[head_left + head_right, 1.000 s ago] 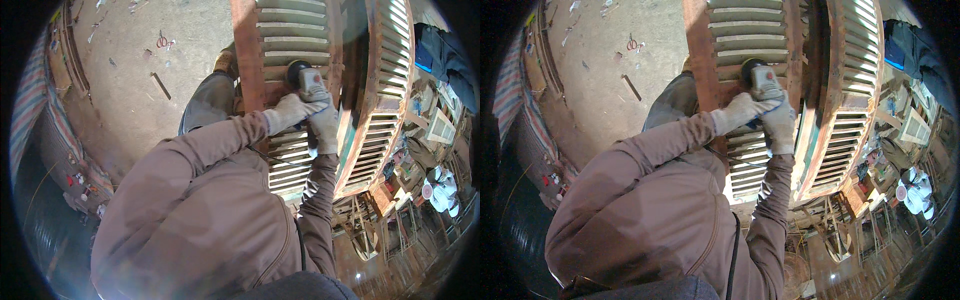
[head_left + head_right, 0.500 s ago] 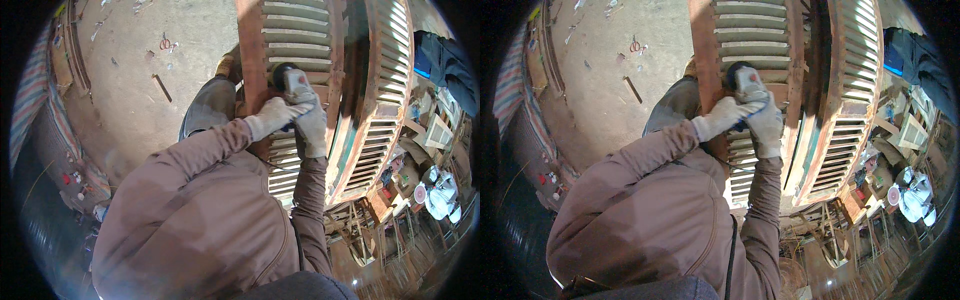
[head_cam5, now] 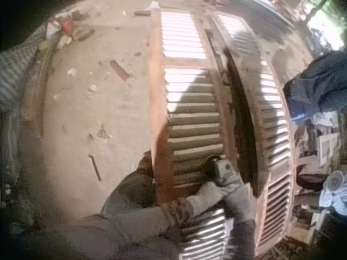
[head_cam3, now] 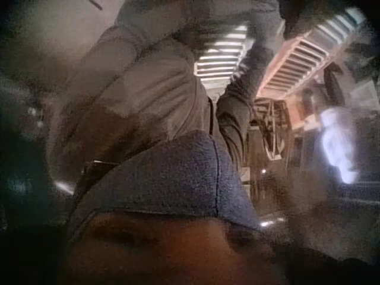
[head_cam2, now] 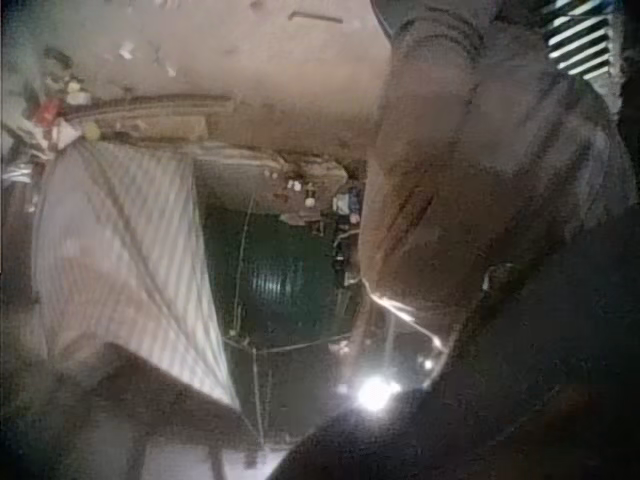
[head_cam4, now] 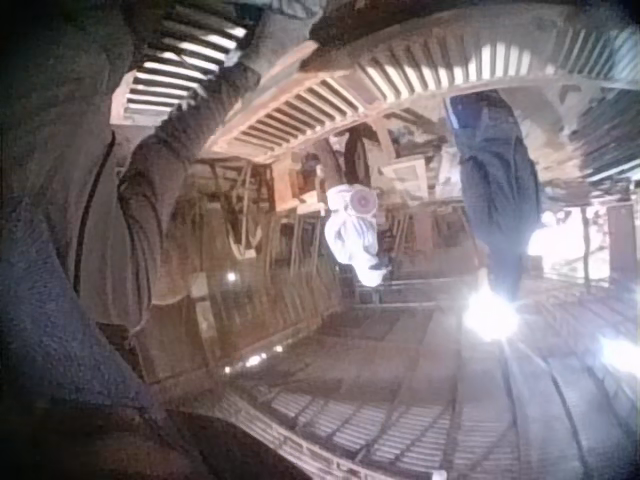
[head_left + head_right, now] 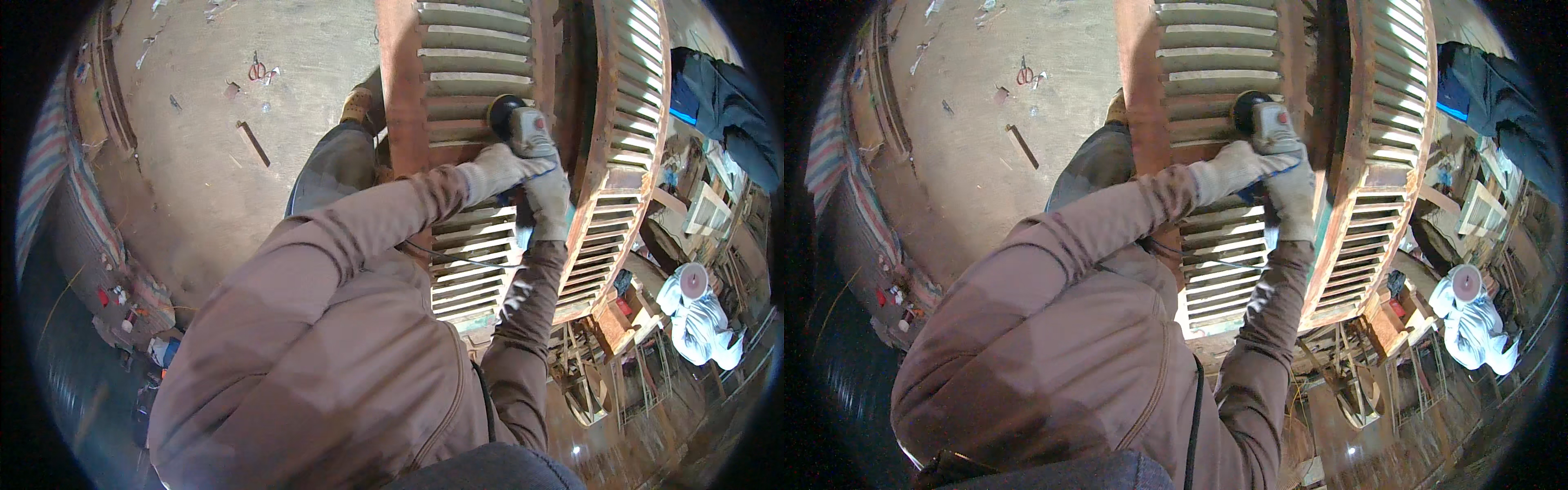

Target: The person sands a wooden slatted frame using an electric sander, then applies a brown paste from a bowl with a yellow scraper. The person works on the frame's surface and edges in a cluttered workshop.

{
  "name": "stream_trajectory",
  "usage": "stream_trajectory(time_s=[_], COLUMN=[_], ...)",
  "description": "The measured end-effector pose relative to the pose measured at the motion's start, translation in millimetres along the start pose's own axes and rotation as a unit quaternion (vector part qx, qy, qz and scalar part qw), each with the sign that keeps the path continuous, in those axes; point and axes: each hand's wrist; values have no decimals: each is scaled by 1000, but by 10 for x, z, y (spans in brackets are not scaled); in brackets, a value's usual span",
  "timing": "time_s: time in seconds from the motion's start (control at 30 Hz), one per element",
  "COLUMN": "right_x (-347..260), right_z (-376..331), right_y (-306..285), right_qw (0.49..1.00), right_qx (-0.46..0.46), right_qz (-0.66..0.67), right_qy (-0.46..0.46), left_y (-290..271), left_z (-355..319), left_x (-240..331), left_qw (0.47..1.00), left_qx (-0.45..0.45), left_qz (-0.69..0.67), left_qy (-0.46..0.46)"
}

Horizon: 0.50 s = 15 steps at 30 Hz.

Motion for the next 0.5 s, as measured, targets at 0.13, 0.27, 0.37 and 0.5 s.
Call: stream_trajectory(time_s=[0.13,0.27,0.37,0.5], right_x=[297,317,-428,-744], right_z=[266,208,-189,-274], right_y=[-34,124,227,291], right_qw=[993,982,999,998], right_qx=[0,1,-10,-45], right_qz=[115,190,42,8], right_qy=[-17,-17,9,-35], left_y=[207,-15,-382,-555], left_z=[439,-185,-532,-728], left_x=[121,425,168,-182], left_qw=[998,1000,1000,987], left_qx=[-27,-25,-1,49], left_qz=[50,14,-1,-151], left_qy=[-8,-9,-22,27])
Point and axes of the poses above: each hand's wrist, its own z-axis towards the middle knuckle, its own y-axis out of the palm, x = y × z, and after that the axes turned 4 degrees about -x, right-handed
